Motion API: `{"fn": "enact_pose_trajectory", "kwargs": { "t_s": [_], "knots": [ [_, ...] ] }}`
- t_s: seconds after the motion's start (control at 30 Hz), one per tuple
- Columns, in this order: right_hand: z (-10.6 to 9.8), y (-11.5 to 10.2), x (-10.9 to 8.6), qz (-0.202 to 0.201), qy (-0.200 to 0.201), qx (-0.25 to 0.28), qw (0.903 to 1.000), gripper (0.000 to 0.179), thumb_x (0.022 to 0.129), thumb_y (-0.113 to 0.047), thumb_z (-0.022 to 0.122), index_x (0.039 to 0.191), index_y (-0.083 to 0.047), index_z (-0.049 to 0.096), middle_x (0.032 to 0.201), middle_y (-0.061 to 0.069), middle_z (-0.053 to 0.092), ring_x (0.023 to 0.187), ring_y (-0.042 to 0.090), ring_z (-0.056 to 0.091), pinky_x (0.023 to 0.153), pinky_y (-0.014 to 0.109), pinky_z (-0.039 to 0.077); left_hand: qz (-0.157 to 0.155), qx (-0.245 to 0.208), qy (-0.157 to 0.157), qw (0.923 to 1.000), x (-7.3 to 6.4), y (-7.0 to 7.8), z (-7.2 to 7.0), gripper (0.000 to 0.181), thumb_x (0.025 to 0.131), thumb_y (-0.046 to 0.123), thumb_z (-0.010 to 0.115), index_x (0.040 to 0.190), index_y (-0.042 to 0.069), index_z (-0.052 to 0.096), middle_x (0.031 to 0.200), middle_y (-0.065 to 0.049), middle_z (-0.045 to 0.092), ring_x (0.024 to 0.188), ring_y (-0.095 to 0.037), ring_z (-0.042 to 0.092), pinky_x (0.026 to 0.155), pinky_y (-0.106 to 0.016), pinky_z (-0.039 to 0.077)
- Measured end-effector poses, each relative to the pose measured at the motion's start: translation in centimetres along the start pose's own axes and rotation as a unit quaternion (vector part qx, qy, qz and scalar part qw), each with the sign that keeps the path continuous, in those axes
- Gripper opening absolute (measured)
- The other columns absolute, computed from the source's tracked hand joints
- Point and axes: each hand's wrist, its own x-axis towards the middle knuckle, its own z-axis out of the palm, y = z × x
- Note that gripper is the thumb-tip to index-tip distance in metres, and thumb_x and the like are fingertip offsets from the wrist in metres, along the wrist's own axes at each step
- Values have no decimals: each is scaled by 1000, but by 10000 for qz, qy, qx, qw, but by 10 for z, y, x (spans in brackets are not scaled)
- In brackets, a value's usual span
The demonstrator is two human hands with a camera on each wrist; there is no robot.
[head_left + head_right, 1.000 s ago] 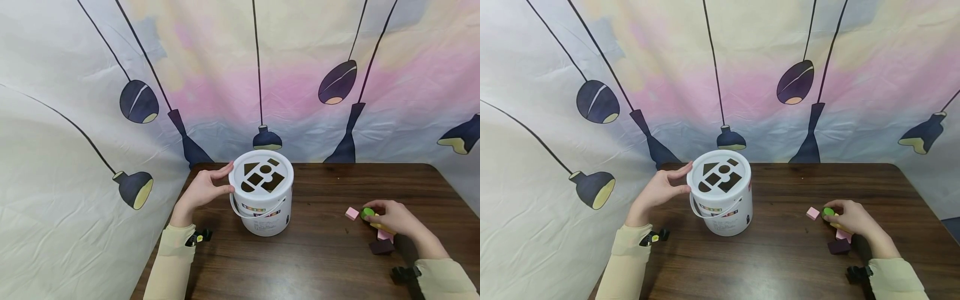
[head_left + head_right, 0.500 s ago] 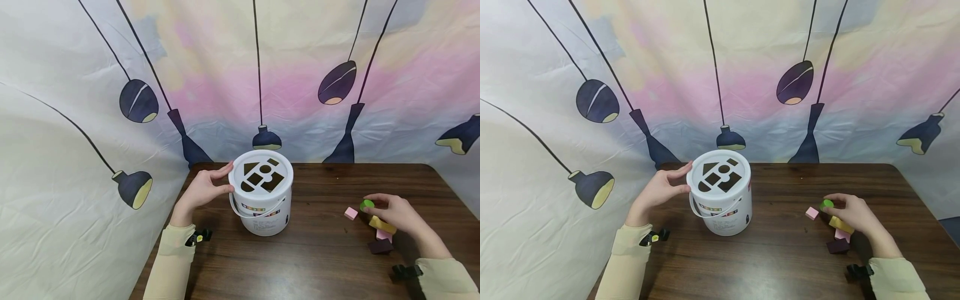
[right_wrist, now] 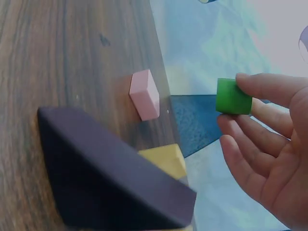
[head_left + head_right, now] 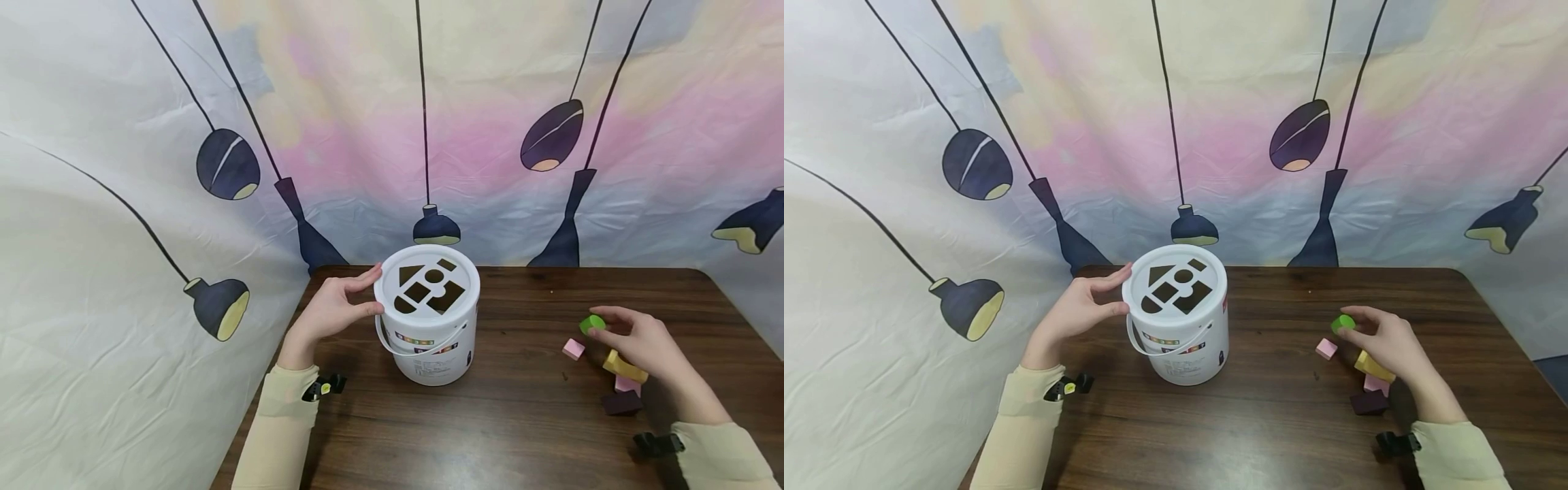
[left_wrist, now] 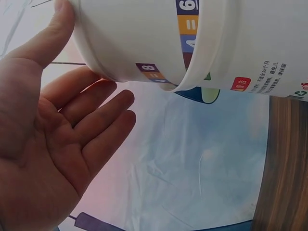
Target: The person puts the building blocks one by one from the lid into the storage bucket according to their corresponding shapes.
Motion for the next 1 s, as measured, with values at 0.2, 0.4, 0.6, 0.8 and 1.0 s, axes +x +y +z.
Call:
{"fn": "enact_pose_trajectory", "kwargs": {
  "t_s": [0.2, 0.4, 0.6, 0.8, 1.0],
  "knots": [
    [1, -12, 2, -177, 285, 118, 9994, 52, 100, -35, 79, 138, -1, 69, 116, 24, 75, 99, 29, 74, 64, 28, 56, 145, 326, -237, 9991, -1, 3, -6, 73, 92, 34, 88, 155, 16, 57, 159, 9, 52, 141, -17, 55, 106, -43, 54],
    [0, -25, 3, -331, 508, 289, 9977, 51, 100, -34, 79, 139, -3, 70, 113, 21, 76, 88, -13, 59, 65, 25, 55, -86, 409, -186, 9990, 2, 9, -7, 67, 94, 40, 84, 152, 18, 59, 155, 11, 56, 127, -18, 66, 84, -33, 54],
    [-1, -39, 6, -429, 539, 369, 9969, 51, 101, -34, 79, 142, -5, 69, 119, 20, 76, 90, -13, 60, 69, 23, 55, -284, 301, -64, 9991, 4, 12, -4, 68, 92, 38, 87, 150, 16, 60, 152, 9, 58, 144, -17, 52, 99, -37, 52],
    [-2, -56, 9, -483, 613, 510, 9956, 49, 100, -35, 79, 141, -9, 70, 120, 18, 76, 90, -7, 64, 70, 21, 54, -365, 250, -33, 9990, 4, 12, -4, 68, 91, 35, 88, 150, 15, 61, 152, 7, 59, 145, -18, 51, 103, -42, 52],
    [1, -74, 16, -617, 663, 756, 9930, 47, 100, -32, 80, 140, -10, 71, 120, 16, 76, 90, -8, 66, 72, 19, 53, -454, 291, -13, 9985, 5, 14, -4, 67, 90, 33, 89, 149, 14, 62, 152, 7, 59, 145, -19, 50, 111, -44, 49]
  ]
}}
